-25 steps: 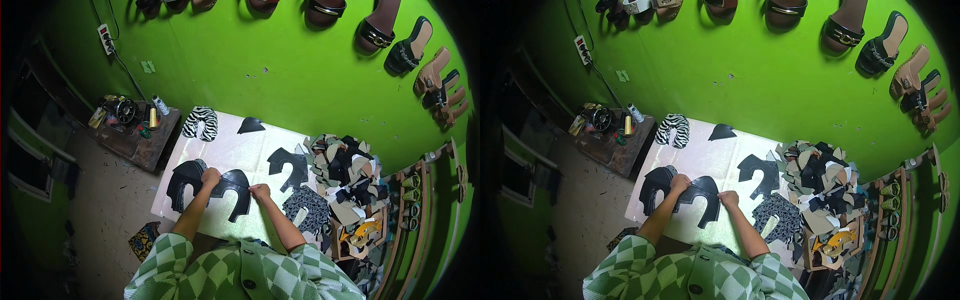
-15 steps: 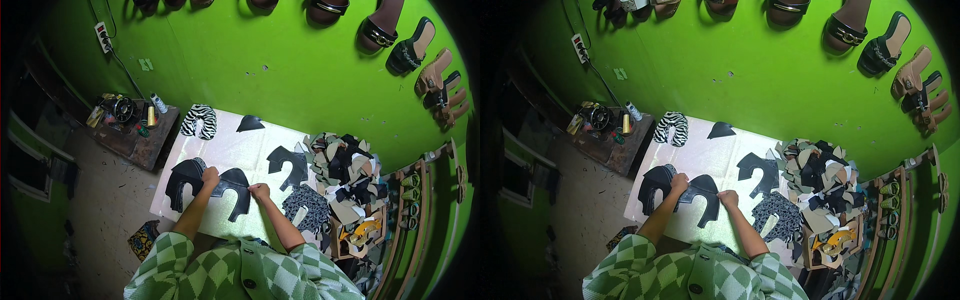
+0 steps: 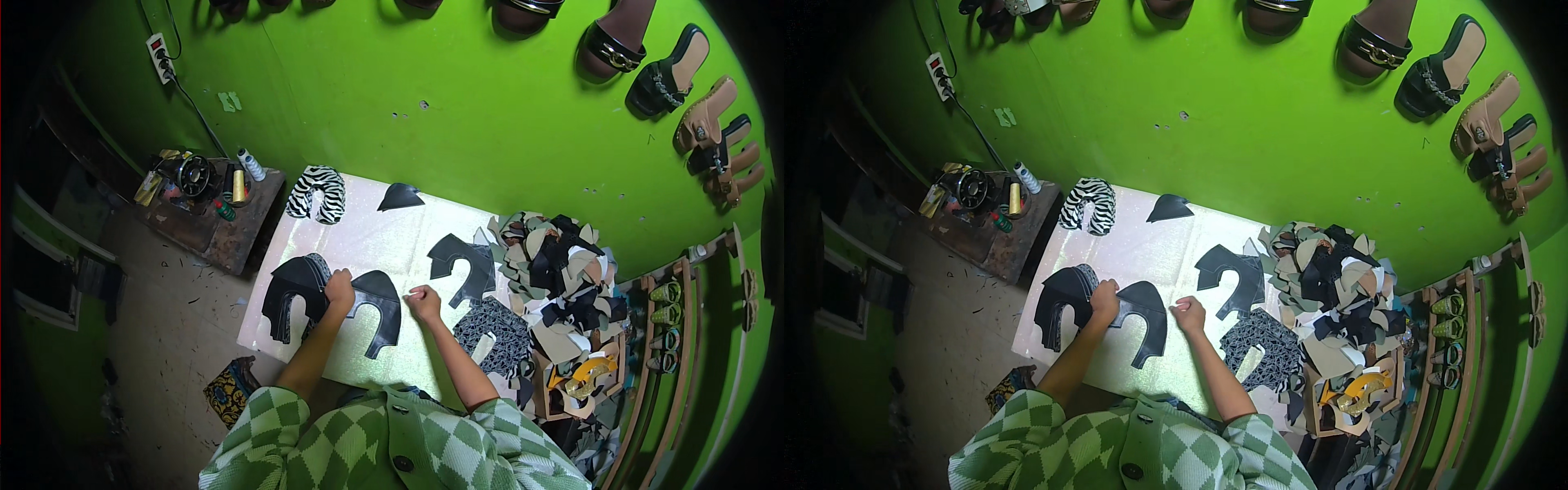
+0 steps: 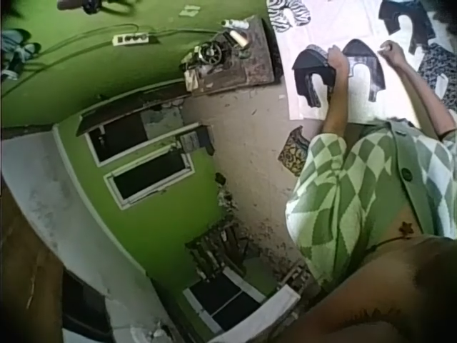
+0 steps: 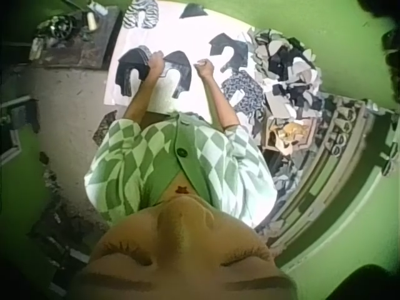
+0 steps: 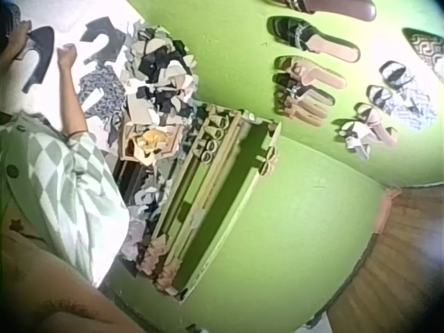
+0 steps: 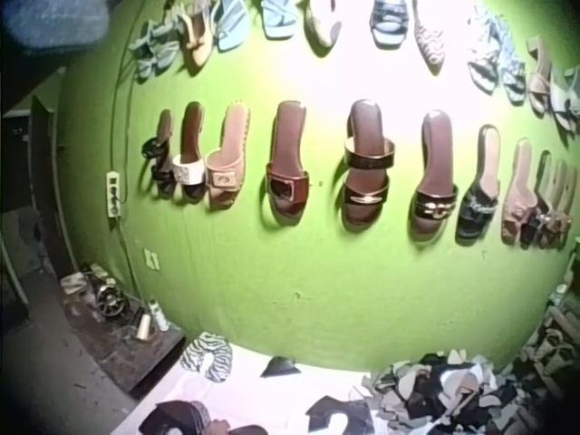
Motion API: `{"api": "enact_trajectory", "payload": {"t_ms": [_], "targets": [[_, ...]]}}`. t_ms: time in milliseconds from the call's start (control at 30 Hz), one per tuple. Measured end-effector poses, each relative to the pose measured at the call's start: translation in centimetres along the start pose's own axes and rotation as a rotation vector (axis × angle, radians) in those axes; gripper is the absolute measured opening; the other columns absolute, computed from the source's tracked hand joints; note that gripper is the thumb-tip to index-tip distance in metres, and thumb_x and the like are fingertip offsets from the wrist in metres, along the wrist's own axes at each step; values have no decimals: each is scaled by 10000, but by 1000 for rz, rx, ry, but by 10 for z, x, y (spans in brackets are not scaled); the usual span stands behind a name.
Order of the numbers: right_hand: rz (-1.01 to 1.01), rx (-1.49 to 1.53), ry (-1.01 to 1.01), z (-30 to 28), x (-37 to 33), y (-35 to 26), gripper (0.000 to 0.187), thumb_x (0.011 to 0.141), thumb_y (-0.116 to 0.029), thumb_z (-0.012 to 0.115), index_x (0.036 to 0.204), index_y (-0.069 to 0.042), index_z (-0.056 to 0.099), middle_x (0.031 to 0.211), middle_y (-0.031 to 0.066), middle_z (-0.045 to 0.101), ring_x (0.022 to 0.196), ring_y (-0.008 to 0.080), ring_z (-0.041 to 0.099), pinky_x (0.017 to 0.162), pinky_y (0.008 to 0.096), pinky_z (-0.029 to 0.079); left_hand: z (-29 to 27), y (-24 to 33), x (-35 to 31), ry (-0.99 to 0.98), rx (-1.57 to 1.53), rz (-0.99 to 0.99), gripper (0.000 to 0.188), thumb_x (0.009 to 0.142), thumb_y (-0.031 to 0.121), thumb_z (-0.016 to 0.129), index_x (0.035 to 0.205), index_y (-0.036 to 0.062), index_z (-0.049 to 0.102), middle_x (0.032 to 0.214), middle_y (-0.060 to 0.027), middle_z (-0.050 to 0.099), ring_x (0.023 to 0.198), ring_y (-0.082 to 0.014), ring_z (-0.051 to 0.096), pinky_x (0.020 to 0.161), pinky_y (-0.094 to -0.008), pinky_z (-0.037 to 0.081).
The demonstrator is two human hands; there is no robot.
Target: Arranging and inspecting pre-cut leather and fabric components for shoe uppers on a workshop table.
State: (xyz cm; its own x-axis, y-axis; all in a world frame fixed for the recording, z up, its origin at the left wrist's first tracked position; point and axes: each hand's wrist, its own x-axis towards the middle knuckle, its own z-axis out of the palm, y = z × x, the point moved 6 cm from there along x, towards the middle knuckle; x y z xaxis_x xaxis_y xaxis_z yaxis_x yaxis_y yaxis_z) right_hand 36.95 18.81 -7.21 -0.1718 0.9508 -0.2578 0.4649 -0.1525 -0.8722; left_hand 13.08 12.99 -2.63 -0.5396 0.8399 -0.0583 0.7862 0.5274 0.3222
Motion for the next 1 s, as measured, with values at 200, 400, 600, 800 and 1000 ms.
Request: {"api": "enact_trajectory", "payload": {"t_ms": [200, 400, 600, 800, 1000], "targets": [[-32, -280, 388, -98, 25, 14, 292, 618, -147, 716, 850, -66, 557, 777, 63, 496, 784, 221, 507, 699, 328, 426, 5, 43, 13, -40, -6, 73, 116, 770, 62, 487, 851, 56, 571, 905, -149, 560, 863, -309, 576, 689, -402, 488], [225, -587, 474, -158, 13, 5, 544, 669, -188, 715, 1111, -69, 422, 1057, 132, 444, 986, 296, 484, 806, 414, 431, 30, 136, 15, -75, -249, 255, 253, 699, 110, 597, 949, 77, 573, 963, -131, 557, 914, -308, 538, 743, -407, 472], [174, -461, 442, -165, 19, 28, 564, 633, -205, 733, 1095, -59, 445, 1001, 135, 525, 982, 302, 521, 798, 396, 432, 64, 194, 30, -46, -286, 252, 400, 725, 225, 666, 1070, 64, 543, 997, -129, 556, 959, -292, 524, 809, -381, 449], [192, -348, 482, -170, 23, 30, 329, 672, -179, 693, 940, -56, 547, 707, 60, 598, 706, 249, 583, 691, 353, 447, 68, 195, 51, -200, -412, 87, 235, 705, 227, 688, 870, 74, 618, 832, -93, 632, 790, -243, 613, 680, -350, 485], [-18, 61, 339, -182, 32, 45, 296, 692, -100, 684, 940, -22, 541, 644, 54, 576, 555, 139, 549, 545, 283, 453, 45, 170, 48, -218, -686, 130, 192, 690, 209, 689, 752, 37, 629, 696, -83, 639, 622, -174, 618, 586, -279, 479]]}}
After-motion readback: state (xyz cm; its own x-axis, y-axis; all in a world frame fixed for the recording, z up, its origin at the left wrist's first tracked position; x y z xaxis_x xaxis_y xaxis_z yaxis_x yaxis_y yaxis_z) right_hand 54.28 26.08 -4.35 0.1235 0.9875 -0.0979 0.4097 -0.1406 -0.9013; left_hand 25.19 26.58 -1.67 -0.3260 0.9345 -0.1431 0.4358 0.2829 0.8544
